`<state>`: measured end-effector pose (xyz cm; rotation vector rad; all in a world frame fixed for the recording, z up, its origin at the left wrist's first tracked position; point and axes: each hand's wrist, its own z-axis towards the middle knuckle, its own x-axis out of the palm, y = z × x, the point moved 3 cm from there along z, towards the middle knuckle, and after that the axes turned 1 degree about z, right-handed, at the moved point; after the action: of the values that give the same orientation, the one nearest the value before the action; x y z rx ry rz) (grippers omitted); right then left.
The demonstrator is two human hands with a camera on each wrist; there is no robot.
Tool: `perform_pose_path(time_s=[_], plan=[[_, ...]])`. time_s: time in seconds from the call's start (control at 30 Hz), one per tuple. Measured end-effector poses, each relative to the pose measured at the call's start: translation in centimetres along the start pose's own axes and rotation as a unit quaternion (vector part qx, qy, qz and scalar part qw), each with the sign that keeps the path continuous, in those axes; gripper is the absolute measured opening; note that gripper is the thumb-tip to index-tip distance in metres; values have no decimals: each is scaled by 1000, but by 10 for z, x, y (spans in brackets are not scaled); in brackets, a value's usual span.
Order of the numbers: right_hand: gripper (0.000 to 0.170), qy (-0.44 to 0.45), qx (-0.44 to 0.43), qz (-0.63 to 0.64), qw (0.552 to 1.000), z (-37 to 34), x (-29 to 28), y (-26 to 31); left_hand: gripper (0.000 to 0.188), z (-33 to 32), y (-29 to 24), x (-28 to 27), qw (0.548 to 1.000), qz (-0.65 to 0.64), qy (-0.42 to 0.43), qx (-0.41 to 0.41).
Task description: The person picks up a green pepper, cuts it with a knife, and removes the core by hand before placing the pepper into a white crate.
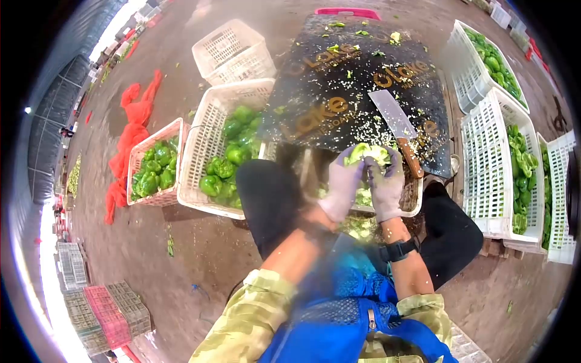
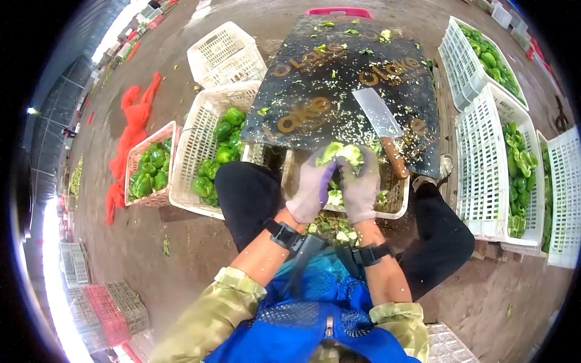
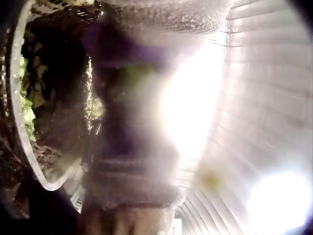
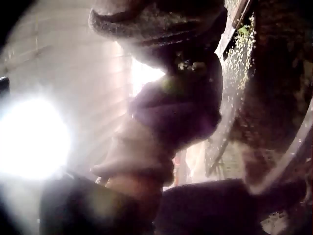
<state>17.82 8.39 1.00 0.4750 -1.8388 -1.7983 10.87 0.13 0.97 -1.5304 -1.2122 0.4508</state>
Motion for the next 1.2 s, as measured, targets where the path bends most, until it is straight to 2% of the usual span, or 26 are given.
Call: perform_pose_path(time_s=[0.07, 0.13, 0.17, 0.2, 0.27, 0.3, 0.33, 0.37, 0.4, 0.43, 0.47, 0.5, 0.53, 0.57, 0.6, 0.63, 0.73, 0.87, 0.9, 0.93, 1.0, 1.03, 1.07, 1.13, 1.17, 1.2], plan=[[45, -4, 23, -25, 999, 2, -2, -11, 38, -5, 2, -1, 1000, -27, -6, -1], [46, -97, 94, 107, 985, 12, -7, -11, 38, -7, -1, -3, 998, -55, -13, 2], [43, -80, 213, 237, 945, 15, -15, -6, 33, -1, 9, -10, 966, -246, 42, -69], [37, -14, 211, 288, 934, 16, -18, 13, 31, 4, 17, -22, 943, -294, 148, -53], [32, 54, 198, 247, 947, 18, -32, 29, 31, 1, 9, -27, 925, -344, 67, -144], [32, 110, 100, 157, 976, 23, -43, 22, 31, 5, 8, -32, 921, -351, 114, -121], [42, 106, 159, 119, 974, 19, -45, 29, 32, 10, 8, -37, 915, -357, 162, -98], [48, 165, 125, -37, 978, 26, -56, 9, 32, 13, 9, -41, 905, -362, 210, -74], [55, 218, 87, -192, 953, 27, -57, 5, 33, 9, 3, -41, 911, -355, 194, -74], [62, 155, -154, -430, 876, 25, -60, 12, 33, 6, -3, -39, 917, -348, 181, -74], [57, 110, -232, -440, 861, 25, -64, 15, 33, 3, -11, -34, 922, -340, 169, -72], [54, 111, -55, -285, 951, 20, -47, 43, 33, -3, -20, -29, 954, -264, 129, -60], [51, 104, 129, -111, 980, 10, -29, 58, 33, -5, -22, -27, 962, -233, 139, -43], [48, 140, -29, -193, 971, 6, -17, 69, 33, -9, -22, -25, 968, -199, 150, -30], [46, 169, -188, -268, 930, 3, -5, 80, 33, -10, -24, -20, 973, -165, 163, -14], [45, 178, -270, -371, 871, 1, 5, 88, 36, -13, -25, -15, 985, -114, 125, -17], [43, 191, -268, -498, 802, 4, 20, 71, 43, -19, -22, -4, 995, -58, 69, -30], [29, 187, -358, -467, 787, 13, 17, 47, 42, -19, -10, -8, 990, -69, 69, -100], [30, 208, -321, -438, 814, 15, 13, 45, 44, -24, -13, -10, 988, -71, 91, -106], [28, 225, -333, -323, 857, 20, 7, 44, 46, -27, -18, -10, 984, -74, 116, -111], [20, 187, -76, -132, 970, 28, -12, 31, 37, -25, -19, -13, 950, -195, 204, -137], [15, 166, 84, 7, 983, 26, -22, 32, 37, -23, -24, -14, 946, -216, 215, -114], [20, 140, 135, 75, 978, 29, -31, 19, 37, -21, -28, -15, 941, -234, 228, -93], [31, 230, 32, -192, 954, 42, -52, -3, 40, -20, -33, -17, 958, -195, 199, -70], [40, 241, 15, -221, 945, 39, -58, -11, 41, -18, -32, -19, 965, -179, 180, -59], [46, 188, -175, -346, 902, 33, -55, 5, 42, -15, -32, -19, 972, -162, 164, -49]])
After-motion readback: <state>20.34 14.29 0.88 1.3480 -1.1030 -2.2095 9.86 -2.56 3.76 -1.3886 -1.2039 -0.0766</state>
